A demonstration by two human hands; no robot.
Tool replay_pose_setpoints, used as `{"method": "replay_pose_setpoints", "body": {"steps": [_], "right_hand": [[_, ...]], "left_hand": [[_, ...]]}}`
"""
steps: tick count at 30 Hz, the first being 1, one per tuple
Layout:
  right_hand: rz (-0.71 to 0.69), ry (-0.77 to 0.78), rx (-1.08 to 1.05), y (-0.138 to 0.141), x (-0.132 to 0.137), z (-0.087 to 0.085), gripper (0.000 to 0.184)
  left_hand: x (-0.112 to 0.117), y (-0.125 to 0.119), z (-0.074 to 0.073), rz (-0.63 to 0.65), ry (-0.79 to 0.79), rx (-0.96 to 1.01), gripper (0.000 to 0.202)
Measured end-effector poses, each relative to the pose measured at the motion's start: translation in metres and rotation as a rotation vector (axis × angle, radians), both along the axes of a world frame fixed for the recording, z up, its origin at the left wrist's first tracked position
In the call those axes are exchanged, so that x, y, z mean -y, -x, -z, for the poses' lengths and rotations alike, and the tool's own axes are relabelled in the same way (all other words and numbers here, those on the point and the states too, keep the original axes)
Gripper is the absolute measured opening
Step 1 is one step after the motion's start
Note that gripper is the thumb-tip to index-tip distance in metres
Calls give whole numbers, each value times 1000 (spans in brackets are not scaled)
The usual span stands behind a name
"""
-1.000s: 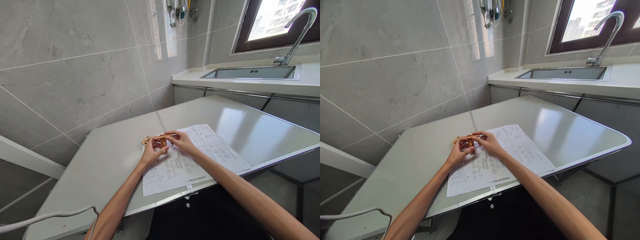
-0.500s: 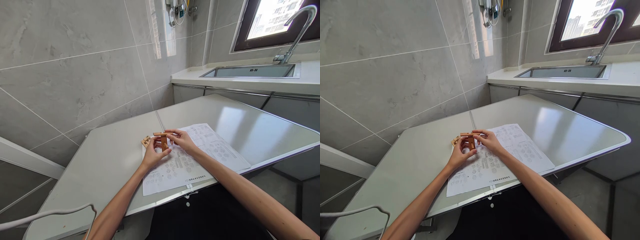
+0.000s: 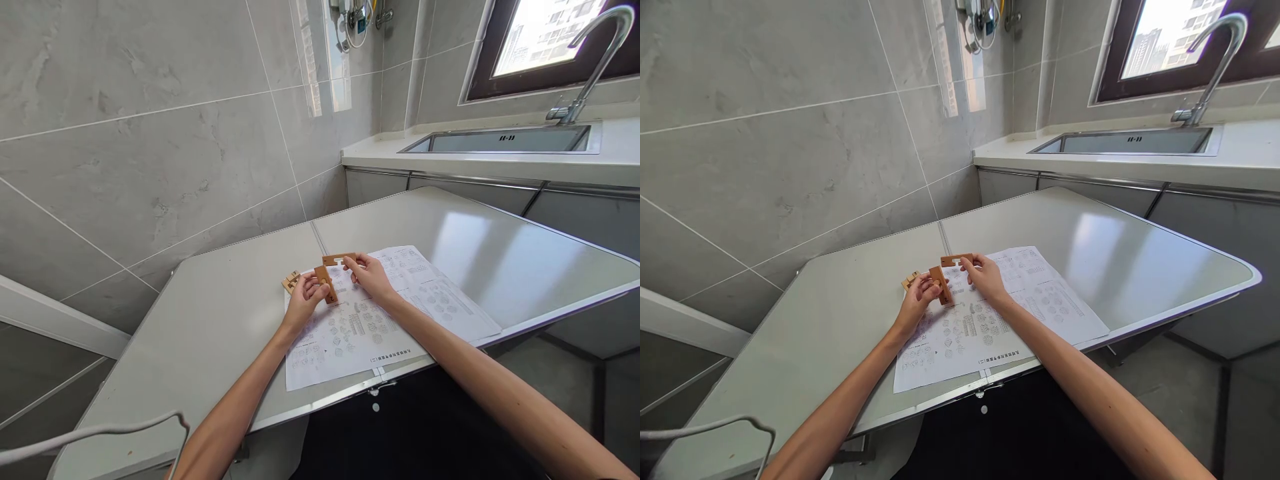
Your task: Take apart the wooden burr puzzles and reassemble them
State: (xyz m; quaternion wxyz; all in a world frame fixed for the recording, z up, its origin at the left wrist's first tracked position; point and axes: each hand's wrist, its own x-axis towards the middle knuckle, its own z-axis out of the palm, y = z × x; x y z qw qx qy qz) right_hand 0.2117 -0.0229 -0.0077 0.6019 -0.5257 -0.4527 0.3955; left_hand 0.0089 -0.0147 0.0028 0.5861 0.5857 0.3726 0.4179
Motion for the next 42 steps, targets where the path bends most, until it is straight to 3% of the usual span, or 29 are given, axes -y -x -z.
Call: {"method": "replay_pose_setpoints", "body": {"steps": [4,13,27,42], "right_hand": [[17,75,92,2,0,1,26],[24,17,400,5,0,9,14],[-20,71,764,9,2,11,15],[-58,-124,879,9,0,24,17]], "left_hand": [[1,2,-6,17,125,133,57],[0,0,-17,73,195,343,45],[-1,3,-18,88,236,350,48],[-2,5,-18,86,271,378,49]]}}
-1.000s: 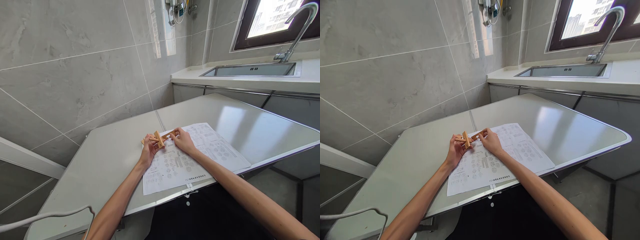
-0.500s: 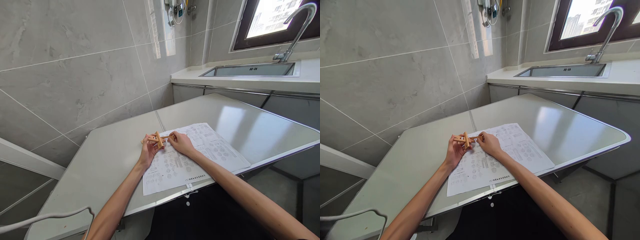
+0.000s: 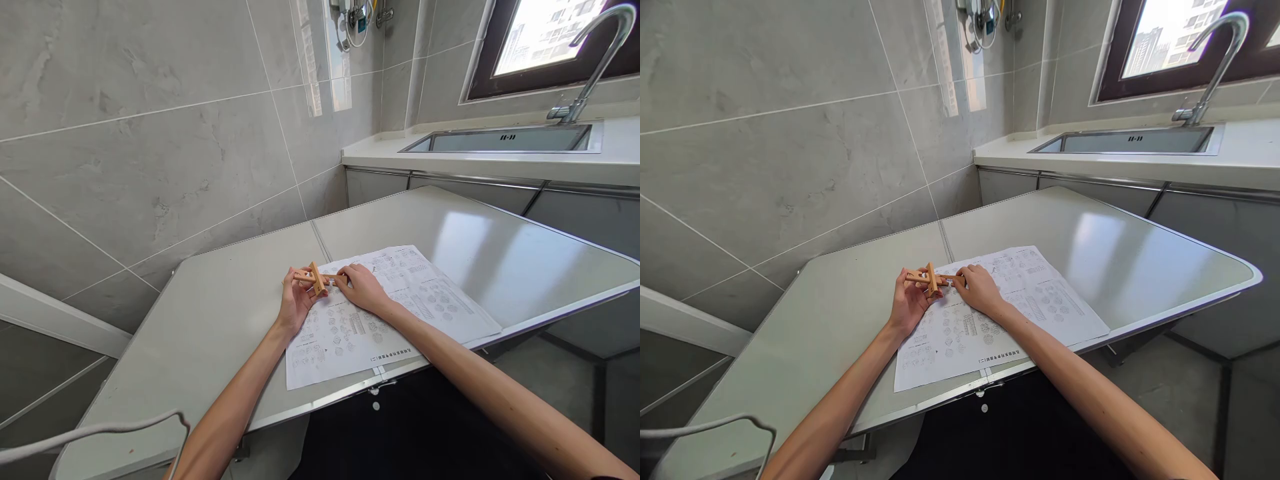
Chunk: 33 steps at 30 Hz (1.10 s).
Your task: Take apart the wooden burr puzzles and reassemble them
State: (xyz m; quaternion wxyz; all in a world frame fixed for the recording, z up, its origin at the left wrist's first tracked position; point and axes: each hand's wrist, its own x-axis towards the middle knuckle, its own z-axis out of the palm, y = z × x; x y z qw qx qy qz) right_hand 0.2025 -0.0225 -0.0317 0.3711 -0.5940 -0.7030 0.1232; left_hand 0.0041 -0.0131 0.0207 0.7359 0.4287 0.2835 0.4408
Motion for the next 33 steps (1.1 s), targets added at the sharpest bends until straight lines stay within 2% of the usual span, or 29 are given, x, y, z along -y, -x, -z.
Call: {"method": "replay_pose_setpoints", "body": {"steps": [10,25,29,33], "right_hand": [[18,-37,36,-1,-4,9,16],[26,-50,1,0,-3,7,17],[52,-79,-110,1,-1,1,18],[-1,-55,-303,1,3,-12,21]], "left_hand": [[1,0,0,-7,9,10,48],[1,0,1,-8,-6,-6,46],[0,0,2,-6,-12,-3,45],[0,-1,3,0,-20,-18,43]]}}
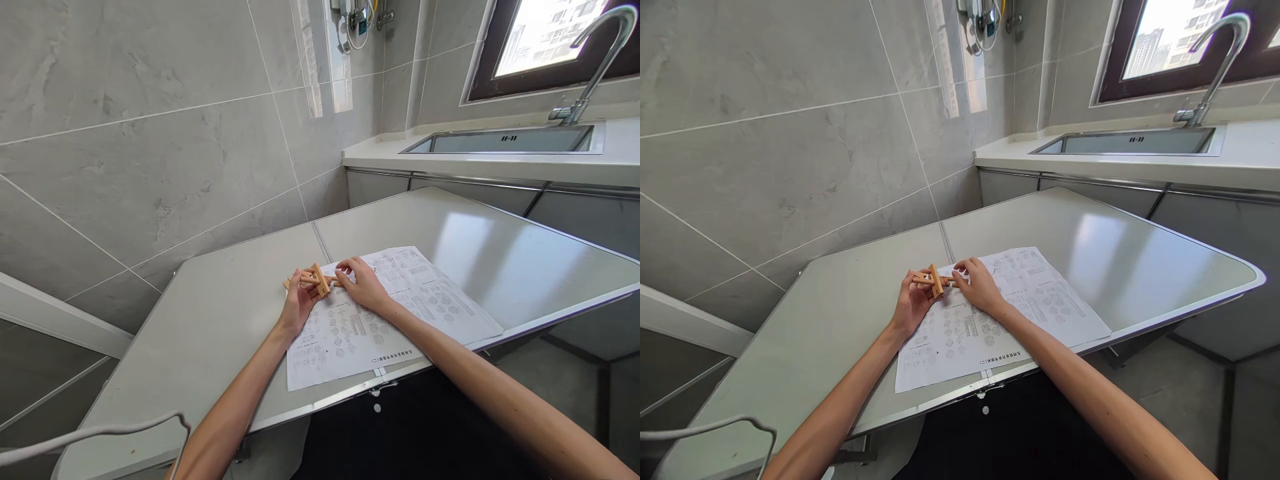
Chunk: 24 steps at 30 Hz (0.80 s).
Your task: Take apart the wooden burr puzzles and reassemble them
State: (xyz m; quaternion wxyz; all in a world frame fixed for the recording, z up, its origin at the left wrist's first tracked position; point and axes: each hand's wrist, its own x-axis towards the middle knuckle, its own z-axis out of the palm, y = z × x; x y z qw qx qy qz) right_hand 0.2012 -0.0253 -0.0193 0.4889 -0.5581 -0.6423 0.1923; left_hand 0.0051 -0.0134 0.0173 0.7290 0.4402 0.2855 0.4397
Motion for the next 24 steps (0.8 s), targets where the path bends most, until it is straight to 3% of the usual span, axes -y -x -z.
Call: {"method": "replay_pose_setpoints", "body": {"steps": [5,12,24], "right_hand": [[-161,-42,-134,-1,4,-12,26],[-328,-28,-119,-1,11,-18,37],[-328,-73,-41,0,12,-14,39]], "left_hand": [[1,0,2,-3,-28,-55,43],[3,-3,6,39,-119,-97,45],[2,-2,9,50,-147,-131,44]]}}
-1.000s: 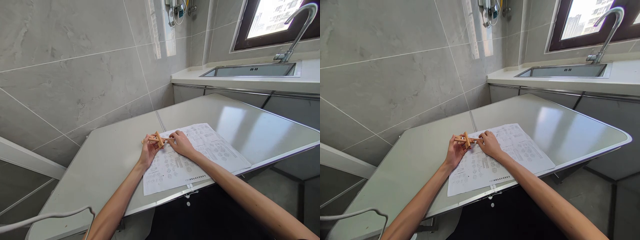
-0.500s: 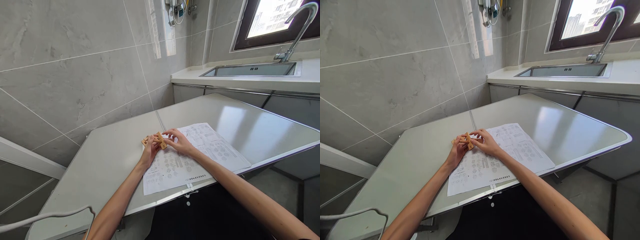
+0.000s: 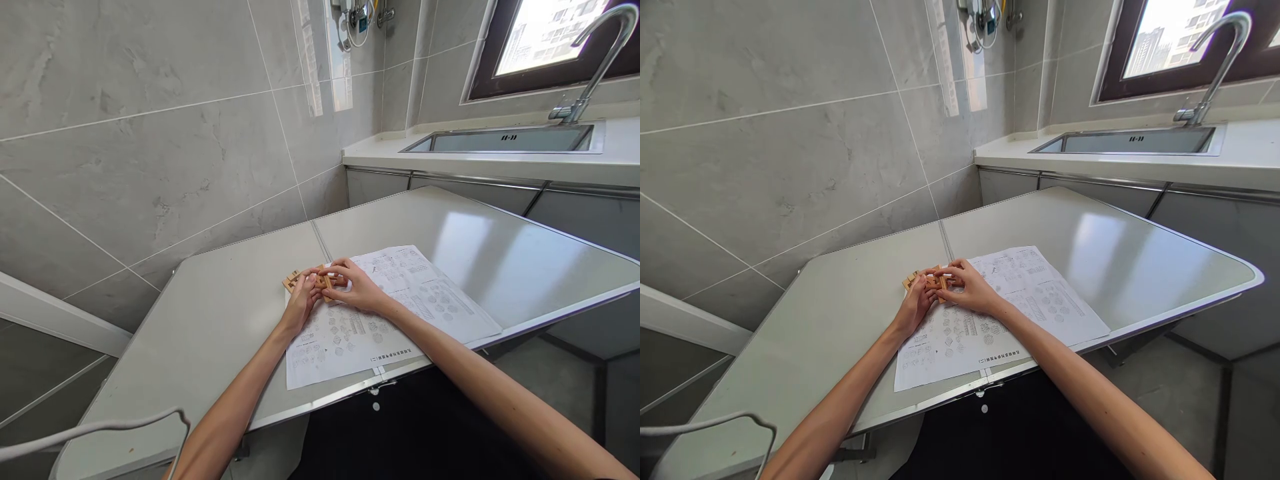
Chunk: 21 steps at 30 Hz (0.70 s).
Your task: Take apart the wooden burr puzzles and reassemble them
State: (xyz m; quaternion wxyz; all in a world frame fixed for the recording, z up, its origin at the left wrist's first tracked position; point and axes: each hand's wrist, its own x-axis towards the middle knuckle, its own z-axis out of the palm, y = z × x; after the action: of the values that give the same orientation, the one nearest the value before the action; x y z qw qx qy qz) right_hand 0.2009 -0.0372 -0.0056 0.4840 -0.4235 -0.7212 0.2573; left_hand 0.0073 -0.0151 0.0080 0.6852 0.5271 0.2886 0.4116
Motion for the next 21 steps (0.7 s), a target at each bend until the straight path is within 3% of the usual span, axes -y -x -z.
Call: {"method": "replay_pose_setpoints", "body": {"steps": [10,21], "right_hand": [[41,-39,89,-3,-1,7,39],[67,-253,255,1,-3,11,23]], "left_hand": [[-2,2,1,-16,-107,-72,49],[-4,4,10,-55,-222,-248,53]]}}
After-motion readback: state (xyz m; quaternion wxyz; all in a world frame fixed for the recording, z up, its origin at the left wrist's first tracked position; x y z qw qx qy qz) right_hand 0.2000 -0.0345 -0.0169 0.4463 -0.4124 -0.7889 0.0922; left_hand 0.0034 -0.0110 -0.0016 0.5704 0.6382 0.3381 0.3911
